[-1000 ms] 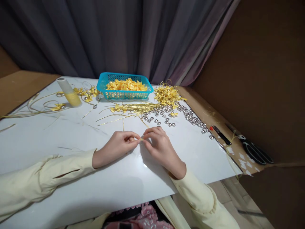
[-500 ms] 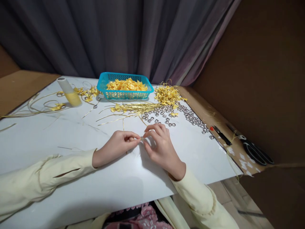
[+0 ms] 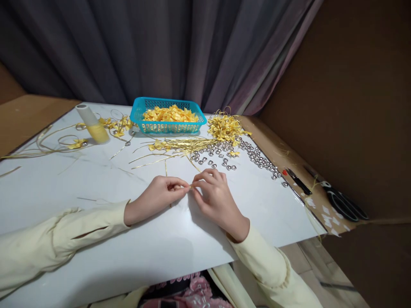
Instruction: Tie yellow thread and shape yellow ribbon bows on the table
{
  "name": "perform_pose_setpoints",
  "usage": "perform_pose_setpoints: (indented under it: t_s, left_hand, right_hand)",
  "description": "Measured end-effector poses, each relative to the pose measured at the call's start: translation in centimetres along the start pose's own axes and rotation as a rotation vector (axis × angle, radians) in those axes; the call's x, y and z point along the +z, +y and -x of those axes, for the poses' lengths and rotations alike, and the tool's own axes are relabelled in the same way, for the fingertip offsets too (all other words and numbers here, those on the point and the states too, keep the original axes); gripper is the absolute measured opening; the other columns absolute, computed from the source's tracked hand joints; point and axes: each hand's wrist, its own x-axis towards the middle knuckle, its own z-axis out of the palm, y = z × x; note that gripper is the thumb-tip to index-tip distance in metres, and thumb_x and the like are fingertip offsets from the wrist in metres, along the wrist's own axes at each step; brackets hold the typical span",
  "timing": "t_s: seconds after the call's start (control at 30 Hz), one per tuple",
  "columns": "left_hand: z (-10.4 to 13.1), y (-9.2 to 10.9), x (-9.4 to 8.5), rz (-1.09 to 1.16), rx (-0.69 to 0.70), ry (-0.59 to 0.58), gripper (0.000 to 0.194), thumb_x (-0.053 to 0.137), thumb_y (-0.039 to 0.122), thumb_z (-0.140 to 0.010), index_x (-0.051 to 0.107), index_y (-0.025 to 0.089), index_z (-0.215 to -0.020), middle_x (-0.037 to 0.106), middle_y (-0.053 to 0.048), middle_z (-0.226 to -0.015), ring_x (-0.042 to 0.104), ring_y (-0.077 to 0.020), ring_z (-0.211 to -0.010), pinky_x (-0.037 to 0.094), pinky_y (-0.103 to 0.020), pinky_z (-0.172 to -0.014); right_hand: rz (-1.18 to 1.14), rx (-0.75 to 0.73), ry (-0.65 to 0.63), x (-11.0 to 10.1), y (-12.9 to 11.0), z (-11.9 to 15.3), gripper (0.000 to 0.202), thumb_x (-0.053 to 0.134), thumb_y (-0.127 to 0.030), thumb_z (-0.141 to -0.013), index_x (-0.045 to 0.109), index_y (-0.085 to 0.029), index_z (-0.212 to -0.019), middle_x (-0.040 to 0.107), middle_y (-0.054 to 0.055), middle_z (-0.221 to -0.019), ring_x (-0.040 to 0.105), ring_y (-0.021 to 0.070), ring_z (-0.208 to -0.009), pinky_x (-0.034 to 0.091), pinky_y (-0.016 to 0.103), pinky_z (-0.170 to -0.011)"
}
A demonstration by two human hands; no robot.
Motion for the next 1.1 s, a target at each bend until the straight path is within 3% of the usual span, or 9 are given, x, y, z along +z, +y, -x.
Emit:
perform_pose_setpoints:
  t_s: [0.37, 0.47, 0.57, 0.67, 0.73, 0.9, 1.0, 1.1]
  left_hand:
    - [0.0, 0.2, -0.2, 0.044, -0.024, -0.074, 0.031, 0.057, 0.040, -0.080, 0.073, 0.015, -0.085, 0.073, -0.005, -0.085, 0.059, -0.0169, -0.073, 0.043, -0.025, -0.064]
    - [0.0, 0.1, -0.2, 0.040, -0.010, -0.071, 0.031, 0.057, 0.041, -0.080, 0.072, 0.015, -0.085, 0.073, -0.005, -0.084, 0.059, -0.0169, -0.073, 0.043, -0.025, -0.065]
    - [0.1, 0.0, -0.2, 0.011, 0.039, -0.064, 0.031, 0.054, 0.041, -0.082, 0.071, 0.014, -0.082, 0.071, -0.004, -0.080, 0.058, -0.0158, -0.071, 0.042, -0.024, -0.064]
    - [0.3, 0.1, -0.2, -0.087, 0.115, -0.049, 0.030, 0.051, 0.038, -0.084, 0.068, 0.014, -0.077, 0.068, -0.002, -0.073, 0.054, -0.0138, -0.065, 0.040, -0.023, -0.060]
    - [0.4, 0.3, -0.2, -0.146, 0.174, -0.022, 0.028, 0.050, 0.035, -0.085, 0.066, 0.015, -0.074, 0.065, -0.001, -0.068, 0.053, -0.0124, -0.062, 0.039, -0.023, -0.059]
    - [0.4, 0.5, -0.4, -0.128, 0.152, -0.002, 0.029, 0.047, 0.036, -0.087, 0.061, 0.015, -0.073, 0.052, 0.004, -0.056, 0.046, -0.0096, -0.050, 0.037, -0.021, -0.051]
    - [0.4, 0.4, -0.4, -0.035, 0.087, -0.031, 0.030, 0.047, 0.041, -0.086, 0.059, 0.016, -0.076, 0.047, 0.004, -0.057, 0.044, -0.0105, -0.050, 0.038, -0.020, -0.047]
    - [0.4, 0.3, -0.4, 0.084, 0.038, -0.081, 0.031, 0.047, 0.045, -0.086, 0.057, 0.016, -0.079, 0.047, 0.003, -0.061, 0.043, -0.0112, -0.053, 0.041, -0.021, -0.047]
  right_hand:
    - [0.063, 0.119, 0.057, -0.4, 0.3, 0.0, 0.006, 0.054, -0.014, -0.080, 0.059, -0.016, -0.079, 0.066, 0.005, -0.092, 0.049, 0.0260, -0.100, 0.031, 0.039, -0.083]
    - [0.016, 0.124, 0.025, -0.4, 0.2, 0.0, 0.018, 0.059, -0.017, -0.078, 0.060, -0.016, -0.096, 0.065, 0.007, -0.106, 0.047, 0.0276, -0.106, 0.031, 0.039, -0.085]
    - [-0.057, 0.053, -0.089, -0.2, 0.2, 0.0, 0.030, 0.062, -0.020, -0.082, 0.058, -0.015, -0.111, 0.065, 0.009, -0.110, 0.047, 0.0267, -0.109, 0.031, 0.038, -0.087]
    - [-0.034, -0.004, -0.147, 0.2, 0.4, 0.0, 0.014, 0.055, -0.010, -0.086, 0.064, -0.014, -0.095, 0.068, 0.006, -0.087, 0.053, 0.0227, -0.097, 0.029, 0.036, -0.084]
    - [0.001, -0.008, -0.146, 0.2, 0.6, 0.0, 0.017, 0.052, -0.003, -0.083, 0.065, -0.014, -0.081, 0.065, 0.005, -0.073, 0.054, 0.0204, -0.089, 0.028, 0.035, -0.080]
    - [0.118, 0.143, -0.122, -0.5, 1.4, 0.0, 0.018, 0.051, -0.003, -0.079, 0.064, -0.014, -0.074, 0.065, 0.006, -0.071, 0.053, 0.0213, -0.083, 0.028, 0.037, -0.079]
    - [0.114, 0.192, -0.089, -1.0, 1.3, 0.1, 0.029, 0.051, -0.002, -0.077, 0.063, -0.013, -0.101, 0.067, 0.010, -0.099, 0.051, 0.0264, -0.100, 0.030, 0.040, -0.084]
    - [-0.074, 0.087, -0.124, -1.0, 0.8, 0.1, 0.059, 0.059, -0.012, -0.079, 0.040, -0.015, -0.135, 0.054, 0.012, -0.130, 0.044, 0.0258, -0.118, 0.032, 0.040, -0.092]
